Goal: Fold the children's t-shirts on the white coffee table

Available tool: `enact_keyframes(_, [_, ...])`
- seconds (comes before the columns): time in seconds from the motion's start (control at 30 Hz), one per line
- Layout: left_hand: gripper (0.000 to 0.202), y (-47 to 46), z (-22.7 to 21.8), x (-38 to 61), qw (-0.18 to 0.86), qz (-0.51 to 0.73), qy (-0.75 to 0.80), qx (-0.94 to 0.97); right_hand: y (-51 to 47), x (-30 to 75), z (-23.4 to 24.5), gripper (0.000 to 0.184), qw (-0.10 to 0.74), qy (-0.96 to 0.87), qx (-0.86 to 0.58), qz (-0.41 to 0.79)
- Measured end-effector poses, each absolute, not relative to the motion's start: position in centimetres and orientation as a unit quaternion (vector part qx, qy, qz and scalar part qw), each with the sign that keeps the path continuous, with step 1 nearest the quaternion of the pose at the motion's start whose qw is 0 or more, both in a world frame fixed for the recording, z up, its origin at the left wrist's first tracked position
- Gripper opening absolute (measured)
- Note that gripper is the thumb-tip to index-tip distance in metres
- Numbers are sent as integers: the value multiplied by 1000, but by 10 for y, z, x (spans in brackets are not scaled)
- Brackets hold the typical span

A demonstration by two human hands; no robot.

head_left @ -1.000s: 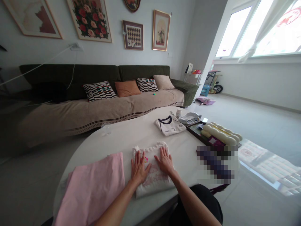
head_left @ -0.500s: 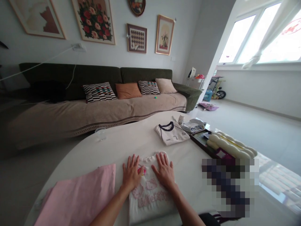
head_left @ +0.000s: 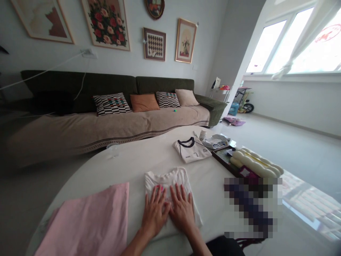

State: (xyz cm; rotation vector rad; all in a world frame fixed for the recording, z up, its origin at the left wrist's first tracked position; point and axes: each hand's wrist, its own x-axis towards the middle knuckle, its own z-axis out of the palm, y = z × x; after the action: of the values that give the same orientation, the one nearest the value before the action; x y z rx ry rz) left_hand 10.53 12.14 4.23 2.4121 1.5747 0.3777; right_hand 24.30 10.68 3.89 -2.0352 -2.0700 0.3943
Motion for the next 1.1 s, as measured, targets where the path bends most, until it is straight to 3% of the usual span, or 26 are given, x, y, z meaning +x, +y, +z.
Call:
enact_keyframes(0.17, [57, 127, 39, 97, 148, 115, 541, 820, 111, 252, 44, 65, 115, -684, -704, 151])
enact_keyframes(0.33, [53, 129, 33, 63, 132, 198, 657, 715, 101, 283, 51, 60, 135, -589, -790, 105])
enact_keyframes(0.5, [27, 133, 38, 54, 293, 241, 673, 635, 105, 298, 54, 47, 156, -542, -815, 129])
enact_keyframes(0.6, [21, 141, 46, 61, 360, 272, 651, 610, 120, 298, 56, 34, 166, -525, -818, 169])
enact_keyframes(0.7, [24, 145, 51, 65, 446, 322, 615, 565, 136, 301, 58, 19, 171, -517, -811, 214])
enact_keyframes(0.83, [31, 141, 64, 66, 567, 327, 581, 483, 148, 311, 62, 25, 186, -533, -780, 270])
enact_keyframes(0.97, [37, 127, 76, 74, 660, 311, 537, 424, 143, 327, 62, 15, 226, -528, -756, 314])
enact_keyframes(1.1, [49, 110, 63, 90, 728, 320, 511, 327, 129, 345, 56, 19, 263, -500, -740, 365])
